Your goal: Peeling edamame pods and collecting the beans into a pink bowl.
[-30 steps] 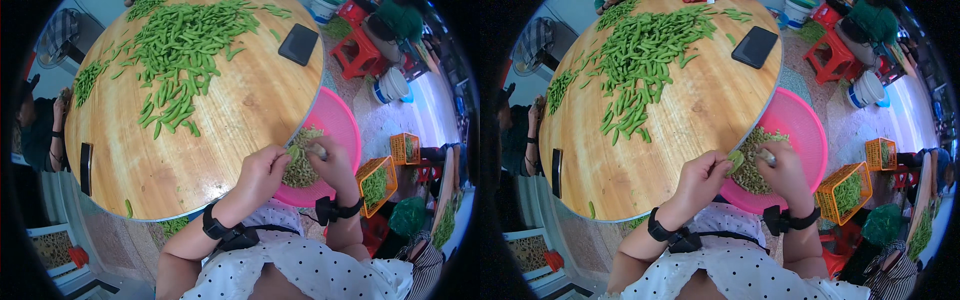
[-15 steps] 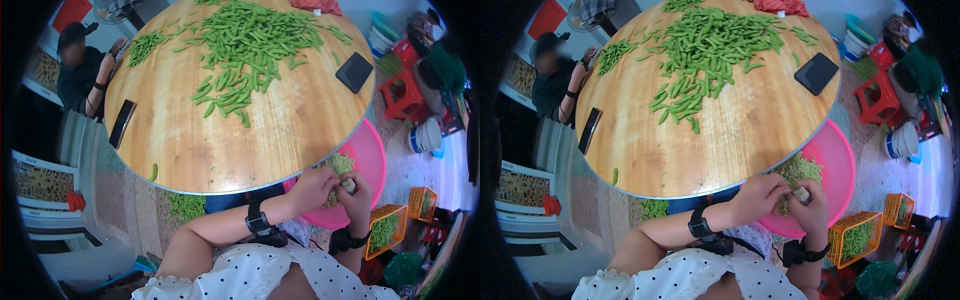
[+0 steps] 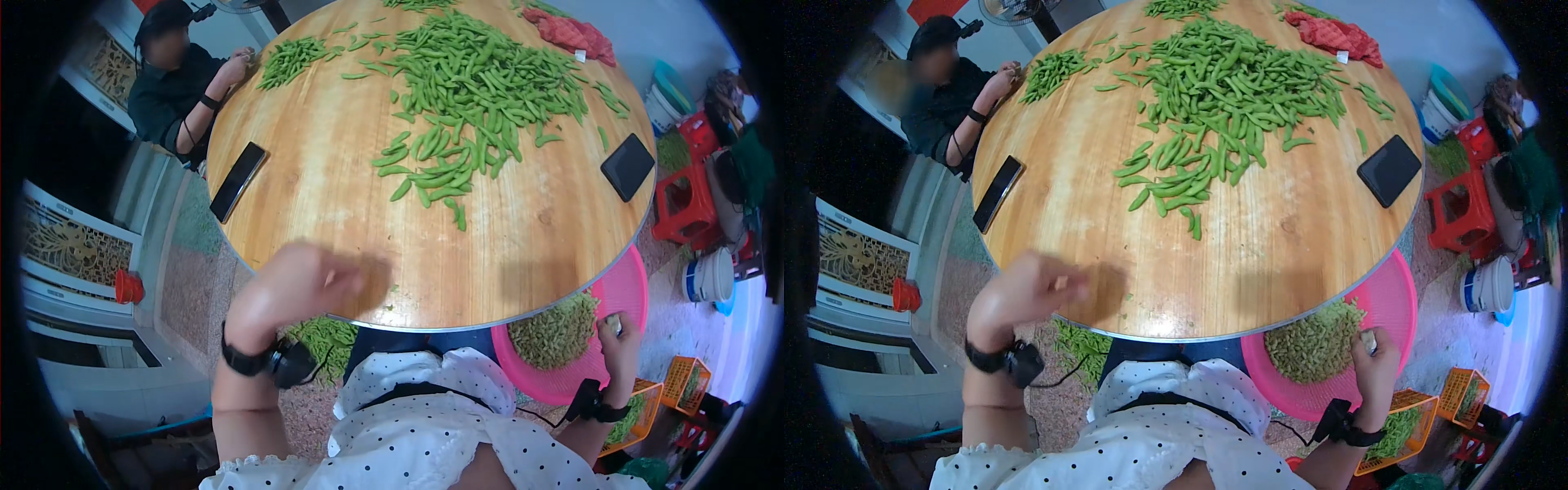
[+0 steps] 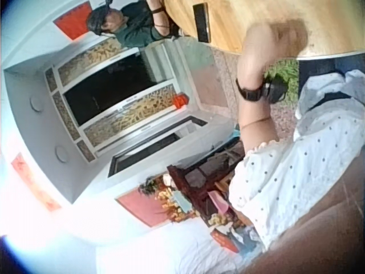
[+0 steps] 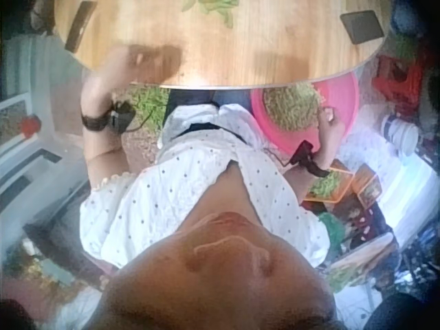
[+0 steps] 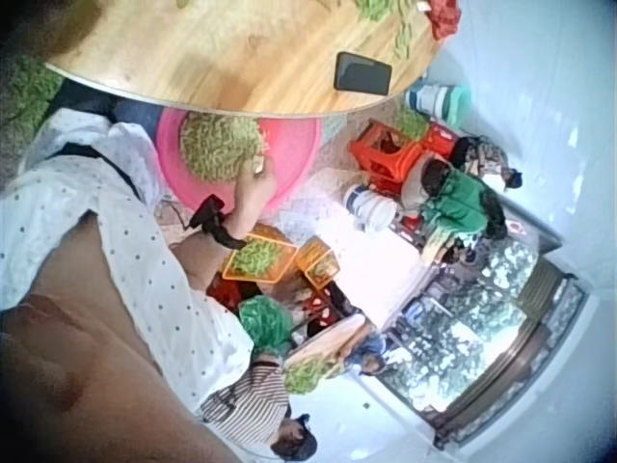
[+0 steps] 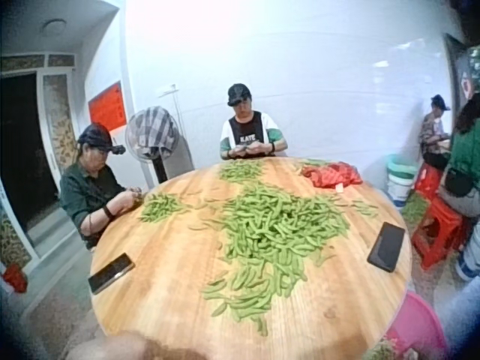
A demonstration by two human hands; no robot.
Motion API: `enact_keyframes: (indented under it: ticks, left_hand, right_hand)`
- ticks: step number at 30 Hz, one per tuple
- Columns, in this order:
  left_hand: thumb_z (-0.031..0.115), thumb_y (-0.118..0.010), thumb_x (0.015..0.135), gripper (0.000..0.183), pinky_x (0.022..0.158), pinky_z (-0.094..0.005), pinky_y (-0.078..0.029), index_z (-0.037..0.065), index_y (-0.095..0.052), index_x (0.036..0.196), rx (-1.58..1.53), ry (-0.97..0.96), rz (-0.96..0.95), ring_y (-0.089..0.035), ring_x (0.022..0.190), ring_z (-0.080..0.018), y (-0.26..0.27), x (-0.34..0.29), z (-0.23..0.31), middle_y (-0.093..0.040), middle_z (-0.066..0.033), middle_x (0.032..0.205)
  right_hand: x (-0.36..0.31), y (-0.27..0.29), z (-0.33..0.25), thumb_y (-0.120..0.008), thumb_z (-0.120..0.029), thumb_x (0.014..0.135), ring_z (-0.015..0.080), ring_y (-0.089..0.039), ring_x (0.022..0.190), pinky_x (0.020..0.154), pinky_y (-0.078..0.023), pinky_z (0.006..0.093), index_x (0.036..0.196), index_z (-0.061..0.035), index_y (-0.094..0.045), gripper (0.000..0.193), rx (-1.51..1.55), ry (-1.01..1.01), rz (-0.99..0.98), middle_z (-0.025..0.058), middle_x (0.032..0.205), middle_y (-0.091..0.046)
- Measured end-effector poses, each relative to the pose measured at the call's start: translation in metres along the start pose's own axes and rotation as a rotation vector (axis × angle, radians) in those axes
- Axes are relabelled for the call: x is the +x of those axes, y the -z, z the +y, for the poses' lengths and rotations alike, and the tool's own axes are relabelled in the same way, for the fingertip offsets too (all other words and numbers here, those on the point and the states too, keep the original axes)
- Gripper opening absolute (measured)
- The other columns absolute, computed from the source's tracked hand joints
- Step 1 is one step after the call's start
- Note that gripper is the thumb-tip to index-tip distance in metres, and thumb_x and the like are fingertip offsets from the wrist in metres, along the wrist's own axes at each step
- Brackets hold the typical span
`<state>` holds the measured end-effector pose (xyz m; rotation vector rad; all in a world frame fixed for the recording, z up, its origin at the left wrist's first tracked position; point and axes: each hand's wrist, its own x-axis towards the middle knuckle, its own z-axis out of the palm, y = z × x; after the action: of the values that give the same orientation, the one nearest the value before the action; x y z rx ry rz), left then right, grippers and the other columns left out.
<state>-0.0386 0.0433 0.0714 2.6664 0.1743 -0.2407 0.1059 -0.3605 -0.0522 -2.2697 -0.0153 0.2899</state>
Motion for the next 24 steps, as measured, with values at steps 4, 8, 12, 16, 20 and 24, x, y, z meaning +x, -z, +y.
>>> enact_keyframes:
  ticks: [4, 8, 12, 16, 20, 24]
  left_hand:
    - [0.017, -0.065, 0.072, 0.022, 0.06, -0.0327, -0.047, -0.001, -0.063, 0.085, -0.15, 0.026, 0.469, -0.06, 0.066, -0.0295, -0.009, 0.104, -0.023, -0.062, -0.0172, 0.075]
    - [0.011, -0.058, 0.071, 0.019, 0.067, -0.0391, -0.048, -0.002, -0.062, 0.083, 0.028, 0.226, 0.408, -0.06, 0.076, -0.034, -0.031, 0.183, -0.048, -0.061, -0.0211, 0.081]
    - [0.01, -0.058, 0.069, 0.025, 0.066, -0.0427, -0.048, -0.002, -0.059, 0.091, 0.029, 0.233, 0.448, -0.06, 0.076, -0.0358, -0.04, 0.192, -0.049, -0.061, -0.0209, 0.085]
    - [0.011, -0.057, 0.075, 0.024, 0.059, -0.0367, -0.048, -0.001, -0.055, 0.095, -0.155, 0.173, 0.527, -0.061, 0.066, -0.0287, -0.033, 0.168, -0.04, -0.061, -0.0155, 0.077]
    - [0.009, -0.054, 0.084, 0.014, 0.054, -0.023, -0.045, -0.004, -0.056, 0.089, -0.942, 0.116, 0.239, -0.056, 0.059, -0.0121, -0.036, 0.113, -0.011, -0.058, -0.0053, 0.069]
    - [0.006, -0.049, 0.088, 0.016, 0.052, -0.0202, -0.044, -0.006, -0.055, 0.095, -1.187, 0.103, 0.052, -0.054, 0.057, -0.0086, -0.059, 0.076, 0.01, -0.058, -0.005, 0.071]
  right_hand:
    - [0.004, -0.021, -0.049, -0.06, -0.008, 0.076, 0.0058, -0.043, 0.058, 0.053, -0.036, 0.022, 0.079, -0.0018, -0.055, 0.009, 0.082, 0.221, 0.059, -0.0004, 0.06, -0.049]
    - [0.003, -0.039, -0.081, -0.062, -0.008, 0.076, 0.005, -0.044, 0.059, 0.053, -0.037, 0.021, 0.081, -0.0028, -0.056, 0.009, 0.092, 0.269, 0.008, -0.0007, 0.063, -0.051]
    - [0.006, -0.039, -0.085, -0.063, -0.006, 0.076, 0.0045, -0.046, 0.06, 0.053, -0.037, 0.0202, 0.083, -0.0026, -0.056, 0.01, 0.078, 0.316, -0.03, -0.0008, 0.065, -0.052]
    - [0.004, -0.048, -0.118, -0.057, -0.01, 0.082, 0.0046, -0.045, 0.058, 0.052, -0.036, 0.0194, 0.087, -0.0018, -0.056, 0.01, 0.292, 0.284, -0.139, -0.0013, 0.068, -0.051]
    - [0.006, -0.064, -0.155, -0.047, -0.018, 0.089, 0.0046, -0.042, 0.055, 0.049, -0.034, 0.0184, 0.09, -0.0014, -0.055, 0.018, 0.532, 0.178, -0.53, -0.0019, 0.068, -0.049]
    - [0.004, -0.097, -0.183, -0.043, -0.022, 0.091, 0.0041, -0.04, 0.054, 0.047, -0.032, 0.0178, 0.09, -0.0018, -0.055, 0.023, 0.581, 0.175, -0.796, -0.0021, 0.066, -0.047]
